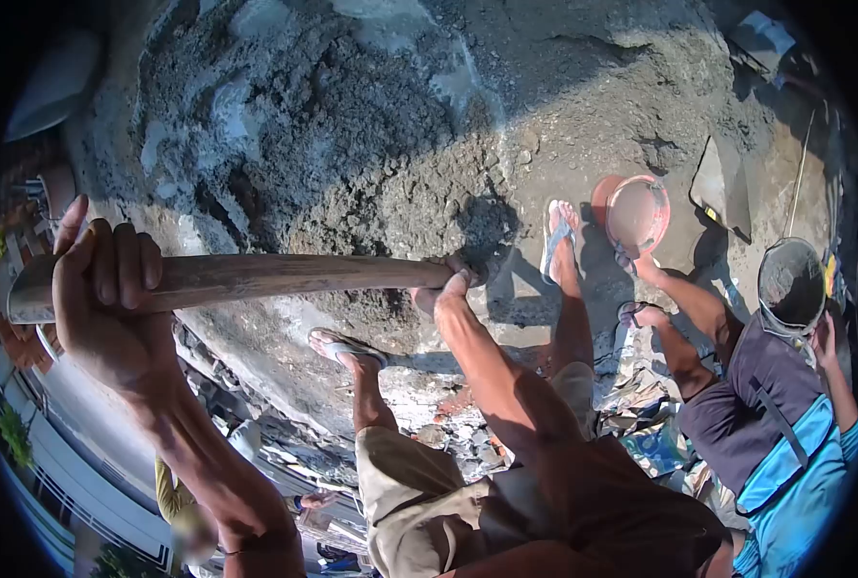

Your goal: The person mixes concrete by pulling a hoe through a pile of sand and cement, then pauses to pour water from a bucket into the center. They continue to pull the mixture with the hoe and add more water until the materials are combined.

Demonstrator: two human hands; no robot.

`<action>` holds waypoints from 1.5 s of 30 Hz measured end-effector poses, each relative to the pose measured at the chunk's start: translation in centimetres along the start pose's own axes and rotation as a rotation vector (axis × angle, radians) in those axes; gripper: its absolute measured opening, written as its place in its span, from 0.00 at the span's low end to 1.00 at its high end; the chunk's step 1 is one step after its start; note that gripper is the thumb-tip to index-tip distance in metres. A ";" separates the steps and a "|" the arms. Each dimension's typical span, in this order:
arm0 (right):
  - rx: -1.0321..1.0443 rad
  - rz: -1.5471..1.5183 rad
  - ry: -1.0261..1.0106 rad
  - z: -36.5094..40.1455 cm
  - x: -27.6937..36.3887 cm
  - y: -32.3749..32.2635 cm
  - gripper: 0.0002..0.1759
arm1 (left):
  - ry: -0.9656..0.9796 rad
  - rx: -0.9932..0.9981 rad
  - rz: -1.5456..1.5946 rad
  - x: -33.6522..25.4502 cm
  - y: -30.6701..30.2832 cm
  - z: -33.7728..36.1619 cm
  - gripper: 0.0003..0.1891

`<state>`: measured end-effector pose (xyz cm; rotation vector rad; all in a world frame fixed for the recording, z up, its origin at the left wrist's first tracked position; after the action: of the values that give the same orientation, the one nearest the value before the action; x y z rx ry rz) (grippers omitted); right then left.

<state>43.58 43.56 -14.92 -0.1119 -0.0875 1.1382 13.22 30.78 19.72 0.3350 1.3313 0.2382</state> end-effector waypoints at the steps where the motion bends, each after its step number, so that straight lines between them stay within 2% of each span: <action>1: 0.197 0.052 0.145 0.8 -1.6 2.3 0.09 | 0.008 0.149 0.008 -3.0 -0.7 -1.7 0.13; 2: 0.290 -0.112 0.328 4.0 -3.2 4.2 0.07 | 0.158 -0.032 -0.162 -6.4 -1.5 -2.3 0.13; 3: 0.319 -0.137 0.405 6.4 -4.0 5.4 0.06 | 0.299 -0.208 -0.335 -9.4 -1.9 -2.7 0.14; 4: 0.430 -0.111 0.457 9.3 -4.5 6.6 0.08 | 0.339 -0.111 -0.322 -11.9 -1.8 -3.7 0.13; 6: 0.474 -0.081 0.488 12.9 -5.0 8.1 0.10 | 0.294 0.327 -0.194 -17.1 -3.2 -6.9 0.15; 7: 0.511 -0.037 0.516 13.9 -5.0 7.8 0.12 | 0.187 0.542 -0.093 -18.5 -4.6 -9.4 0.17; 8: 0.508 0.000 0.468 13.3 -4.6 6.3 0.14 | 0.004 0.738 0.017 -16.6 -4.2 -11.9 0.19; 9: 0.522 0.043 0.424 12.6 -4.3 5.0 0.16 | -0.058 0.562 -0.052 -14.5 -6.2 -14.8 0.14; 10: 0.528 0.081 0.435 12.3 -2.6 3.0 0.16 | -0.105 0.391 -0.116 -9.5 -6.4 -17.0 0.14; 11: 0.482 0.079 0.385 9.9 -0.8 -0.5 0.17 | -0.245 0.293 -0.031 -2.7 -1.5 -14.0 0.15; 12: 0.372 -0.066 0.303 8.0 1.5 -3.3 0.17 | -0.180 0.164 -0.094 2.3 2.1 -10.2 0.15; 13: 0.233 -0.181 0.211 5.6 4.0 -6.2 0.18 | -0.245 0.054 -0.003 6.8 4.4 -6.8 0.15; 14: 0.096 -0.297 0.137 3.4 6.5 -9.1 0.18 | -0.282 -0.012 -0.054 10.1 5.6 -4.2 0.15; 15: 0.166 -0.297 0.097 1.6 9.0 -10.8 0.17 | -0.315 -0.080 -0.091 12.6 6.4 -2.0 0.15; 16: 0.039 -0.199 -0.005 1.5 10.8 -10.7 0.15 | -0.290 -0.099 -0.120 13.5 6.9 -0.5 0.14; 17: 0.278 0.161 -0.217 -4.0 13.1 -12.6 0.14 | -0.277 -0.092 -0.117 13.5 6.9 0.3 0.14; 18: 0.298 -0.114 -0.028 -1.2 12.4 -9.3 0.14 | -0.235 -0.088 -0.052 12.5 6.1 0.1 0.14; 19: 0.098 -0.063 -0.138 -0.3 11.7 -5.9 0.12 | -0.186 -0.090 0.009 10.8 4.8 -0.3 0.15; 20: 0.162 -0.043 -0.070 -1.5 10.7 -2.9 0.12 | -0.111 -0.010 0.091 8.5 2.7 -1.2 0.15; 21: 0.264 -0.035 -0.039 -0.7 8.6 1.4 0.11 | -0.052 -0.038 0.112 5.5 1.3 -1.6 0.16; 22: 0.175 0.135 -0.152 1.8 6.3 5.4 0.11 | 0.004 0.033 0.181 2.6 -0.9 -2.1 0.15; 23: 0.399 0.087 -0.077 3.4 3.6 8.7 0.10 | 0.101 0.064 0.185 -0.7 -3.1 -2.3 0.16; 24: 0.458 0.116 -0.015 5.0 1.0 10.4 0.10 | 0.116 0.094 0.217 -4.3 -6.2 -2.5 0.18; 25: 0.504 0.147 0.048 8.4 -1.6 11.5 0.10 | 0.246 0.210 0.092 -8.3 -9.6 -1.9 0.20; 26: 0.662 0.227 0.181 10.5 -3.8 11.5 0.11 | 0.400 -0.492 -0.277 -12.3 -11.7 -0.1 0.20; 27: 0.828 0.297 0.316 12.3 -5.8 11.3 0.13 | 0.457 -0.336 -0.141 -17.3 -19.4 -1.2 0.21; 28: 0.963 0.355 0.441 13.9 -8.0 11.0 0.14 | 0.463 -0.347 -0.150 -19.0 -22.1 -1.6 0.21; 29: 0.776 0.281 0.318 14.4 -9.8 10.3 0.12 | 0.402 -0.365 -0.201 -19.6 -24.2 -2.8 0.20; 31: 0.642 0.277 0.258 14.7 -11.0 6.8 0.11 | 0.263 -0.393 -0.304 -18.9 -27.0 -5.4 0.17; 32: 0.568 0.314 0.215 14.1 -10.6 3.6 0.11 | 0.121 -0.006 -0.063 -15.7 -25.7 -5.7 0.16; 33: 0.495 0.350 0.170 12.9 -9.5 0.1 0.11 | -0.012 -0.009 0.157 -12.1 -21.8 -4.2 0.15; 34: 0.307 0.295 0.160 11.0 -8.2 -4.5 0.10 | -0.065 -0.048 0.142 -9.4 -19.2 -2.0 0.15; 35: 0.308 0.313 0.325 9.1 -6.5 -9.5 0.09 | -0.099 -0.155 0.108 -6.5 -17.5 0.5 0.15; 36: 0.094 0.251 0.150 7.8 -5.3 -13.9 0.12 | -0.162 -0.210 0.102 -3.4 -16.6 2.9 0.16; 38: 0.006 0.151 0.160 5.7 -3.1 -22.0 0.15 | -0.276 -0.363 -0.006 2.1 -15.4 8.2 0.14; 39: -0.174 0.095 0.081 4.4 -2.7 -25.1 0.13 | -0.322 -0.414 -0.069 4.4 -15.1 10.1 0.14; 42: -0.182 0.002 0.159 -1.8 -4.4 -29.7 0.13 | -0.351 -0.409 -0.198 8.2 -14.1 12.9 0.13; 43: -0.155 -0.016 0.207 -3.8 -6.2 -29.3 0.13 | -0.326 -0.393 -0.232 8.0 -13.5 12.5 0.13; 45: -0.034 -0.082 0.327 -6.6 -11.4 -26.0 0.14 | -0.218 -0.217 -0.214 5.1 -10.8 9.3 0.14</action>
<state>63.08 22.12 -18.17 -0.3201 0.1774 1.0239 23.21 21.60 12.99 0.0331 1.1039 0.1592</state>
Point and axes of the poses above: each hand's wrist, its own z-axis away from the middle knuckle, its own y-axis out of the palm, x = y × z, the point moved 5 cm from there along -z, towards the middle knuckle, and after that the axes turned 1 degree about y, right-handed, at the moved point
